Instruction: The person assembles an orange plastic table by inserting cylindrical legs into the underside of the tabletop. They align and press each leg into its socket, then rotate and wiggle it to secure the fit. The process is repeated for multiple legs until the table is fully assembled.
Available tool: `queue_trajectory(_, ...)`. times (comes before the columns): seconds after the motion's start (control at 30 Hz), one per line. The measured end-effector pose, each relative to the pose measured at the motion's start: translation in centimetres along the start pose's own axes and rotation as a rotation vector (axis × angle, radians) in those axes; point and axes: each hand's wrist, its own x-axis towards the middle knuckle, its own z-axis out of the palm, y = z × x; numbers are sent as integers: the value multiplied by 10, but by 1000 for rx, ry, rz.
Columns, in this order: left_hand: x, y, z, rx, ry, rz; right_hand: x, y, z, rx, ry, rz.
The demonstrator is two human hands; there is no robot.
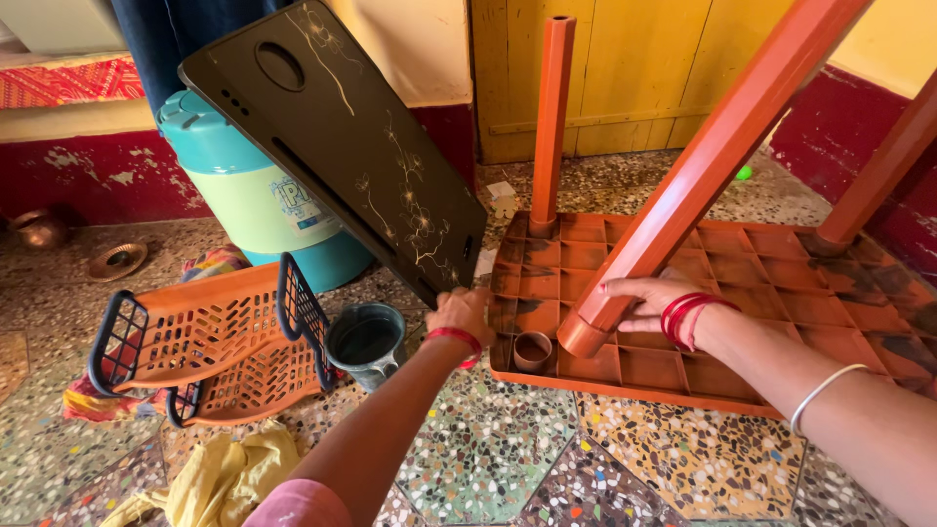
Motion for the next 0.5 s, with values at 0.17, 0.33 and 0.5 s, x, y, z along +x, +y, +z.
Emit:
queue_trajectory(0.17,-8,12,-48,159,-23,-11,-6,-2,11,-54,-14,-60)
queue_trajectory(0.33,5,36,-65,-32,-61,100,-8,5,19,-134,-66,-120)
queue_trajectory(0.5,31,61,-66,-517,-67,283,-8,10,25,-215,-165,-127)
